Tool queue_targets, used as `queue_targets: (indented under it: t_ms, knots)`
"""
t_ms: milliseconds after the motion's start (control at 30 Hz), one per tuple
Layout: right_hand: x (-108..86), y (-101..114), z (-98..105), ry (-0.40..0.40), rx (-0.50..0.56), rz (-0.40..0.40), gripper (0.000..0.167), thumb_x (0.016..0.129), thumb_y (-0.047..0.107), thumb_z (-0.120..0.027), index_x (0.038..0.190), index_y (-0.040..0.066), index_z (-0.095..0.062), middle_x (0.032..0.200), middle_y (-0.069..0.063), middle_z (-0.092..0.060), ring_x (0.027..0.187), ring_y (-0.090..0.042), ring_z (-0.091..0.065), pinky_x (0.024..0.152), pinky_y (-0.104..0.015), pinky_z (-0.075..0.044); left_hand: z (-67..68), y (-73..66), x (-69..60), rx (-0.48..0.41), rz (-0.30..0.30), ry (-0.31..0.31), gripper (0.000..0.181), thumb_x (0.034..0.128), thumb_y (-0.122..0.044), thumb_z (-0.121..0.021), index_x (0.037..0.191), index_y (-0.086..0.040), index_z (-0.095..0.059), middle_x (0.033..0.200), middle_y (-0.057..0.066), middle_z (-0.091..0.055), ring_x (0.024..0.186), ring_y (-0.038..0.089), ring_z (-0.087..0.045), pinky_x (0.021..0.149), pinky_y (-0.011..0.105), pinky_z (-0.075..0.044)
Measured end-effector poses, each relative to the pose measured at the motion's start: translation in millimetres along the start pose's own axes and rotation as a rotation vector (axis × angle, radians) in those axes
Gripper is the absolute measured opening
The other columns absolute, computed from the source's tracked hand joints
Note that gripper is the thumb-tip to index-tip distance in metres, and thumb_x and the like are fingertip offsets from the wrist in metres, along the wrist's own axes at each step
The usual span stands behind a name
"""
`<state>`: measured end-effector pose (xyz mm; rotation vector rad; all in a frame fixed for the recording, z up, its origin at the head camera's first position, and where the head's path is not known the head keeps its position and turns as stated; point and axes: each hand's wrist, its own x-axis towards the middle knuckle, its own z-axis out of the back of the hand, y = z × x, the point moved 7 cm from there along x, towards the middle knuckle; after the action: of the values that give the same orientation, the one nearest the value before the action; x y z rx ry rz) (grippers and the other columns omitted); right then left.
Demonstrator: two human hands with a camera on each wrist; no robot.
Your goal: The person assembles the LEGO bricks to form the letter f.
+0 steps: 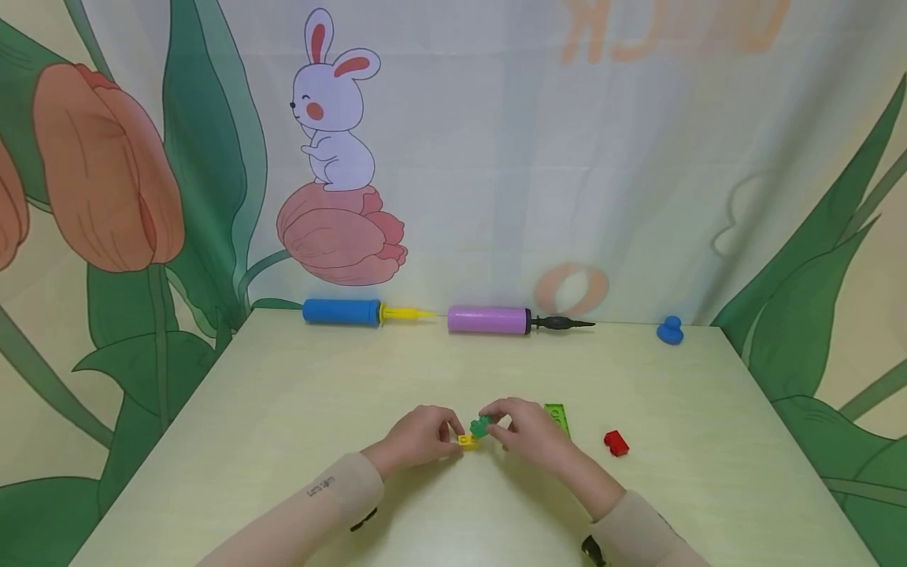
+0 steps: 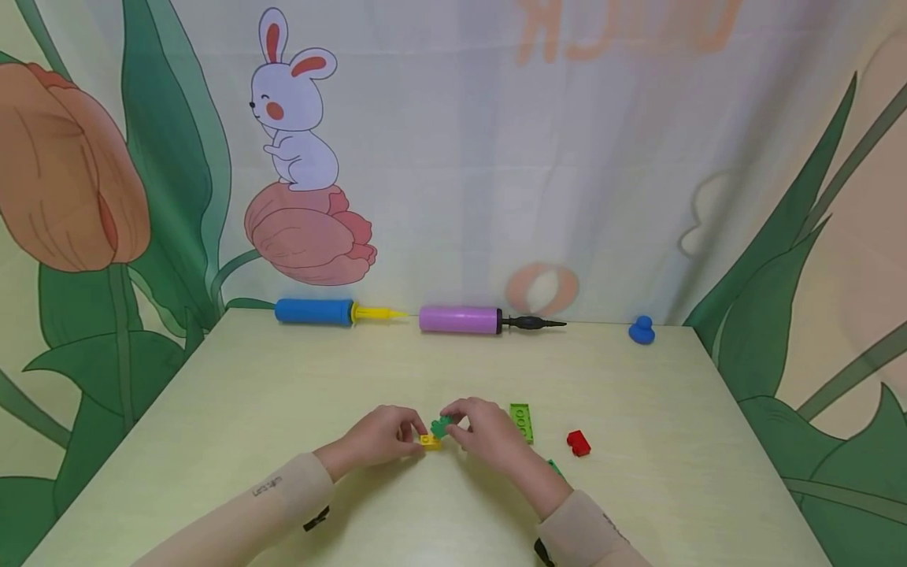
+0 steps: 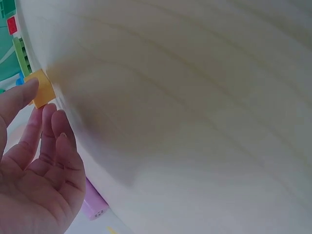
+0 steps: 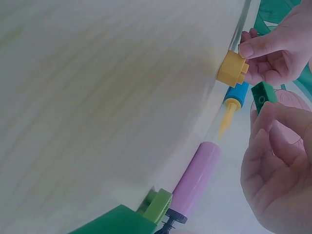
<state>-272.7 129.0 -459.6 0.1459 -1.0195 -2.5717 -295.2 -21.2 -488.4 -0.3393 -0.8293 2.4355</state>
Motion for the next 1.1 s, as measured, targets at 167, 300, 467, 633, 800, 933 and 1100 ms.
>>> queue_targets:
  t_ms: [167,300,467,633,800,933,1100]
  knots:
    - [-0.4,-1,0,-0.024,0.022,-0.009,0.018,0.090,0.010,-0.069,0.107,0.012,-0.067,0.096,0.000,-0.067,0.057,-0.011,-0.059,0.051,-0.026,-0.047,-0.4,2.1,1.3,-0.011,-0.005,-0.007,0.019,0.0808,-0.018,-0.079,0.094,-0.010,-0.069,0.066,-0.004,-0.055,0.057,0.009,-0.048,0.057,0.026,-0.041]
    - [0.1,-1,-3,-0.053,0.007,-0.006,0.016,0.088,0.010,-0.071,0.103,0.014,-0.066,0.093,0.002,-0.068,0.061,-0.009,-0.057,0.054,-0.026,-0.046,-2.0,4.7,2.6,-0.030,0.001,-0.004,0.019,0.0810,-0.018,-0.079,0.095,-0.009,-0.069,0.066,-0.003,-0.056,0.057,0.009,-0.048,0.056,0.025,-0.041]
    - [2.5,-3,-12,-0.049,-0.006,-0.027,0.016,0.086,0.012,-0.072,0.100,0.017,-0.066,0.090,0.007,-0.067,0.065,-0.009,-0.055,0.057,-0.027,-0.045,-1.1,5.5,4.4,-0.047,0.006,-0.009,0.020,0.0804,-0.016,-0.080,0.094,-0.007,-0.070,0.067,-0.002,-0.057,0.057,0.010,-0.049,0.056,0.026,-0.041]
    - [3.8,-6,-17,-0.043,-0.021,-0.055,0.016,0.085,0.015,-0.073,0.099,0.019,-0.065,0.092,0.007,-0.068,0.067,-0.010,-0.054,0.058,-0.028,-0.045,-0.4,5.6,5.6,-0.050,0.009,-0.008,0.019,0.0807,-0.017,-0.079,0.093,-0.008,-0.069,0.067,-0.002,-0.057,0.058,0.010,-0.048,0.057,0.026,-0.041]
    - [6.0,-9,-20,-0.038,-0.037,-0.063,0.016,0.085,0.016,-0.073,0.098,0.021,-0.065,0.093,0.007,-0.068,0.066,-0.008,-0.055,0.057,-0.028,-0.045,-0.2,6.1,5.5,-0.043,-0.007,-0.014,0.018,0.0805,-0.017,-0.079,0.092,-0.008,-0.069,0.066,-0.003,-0.057,0.057,0.009,-0.048,0.056,0.025,-0.041]
    - [8.0,-8,-21,-0.039,-0.049,-0.051,0.016,0.085,0.016,-0.074,0.097,0.020,-0.065,0.091,0.007,-0.068,0.062,-0.008,-0.054,0.055,-0.027,-0.045,0.0,6.7,5.7,-0.037,-0.016,-0.017,0.018,0.0809,-0.017,-0.079,0.092,-0.007,-0.068,0.066,-0.003,-0.057,0.057,0.009,-0.048,0.056,0.025,-0.041]
    - [10.1,-5,-22,-0.037,-0.068,-0.056,0.016,0.084,0.016,-0.075,0.096,0.020,-0.065,0.090,0.007,-0.068,0.055,-0.008,-0.049,0.050,-0.026,-0.041,0.0,6.7,6.1,-0.036,-0.012,-0.017,0.020,0.0806,-0.018,-0.080,0.091,-0.007,-0.068,0.065,-0.003,-0.056,0.057,0.009,-0.048,0.056,0.025,-0.040]
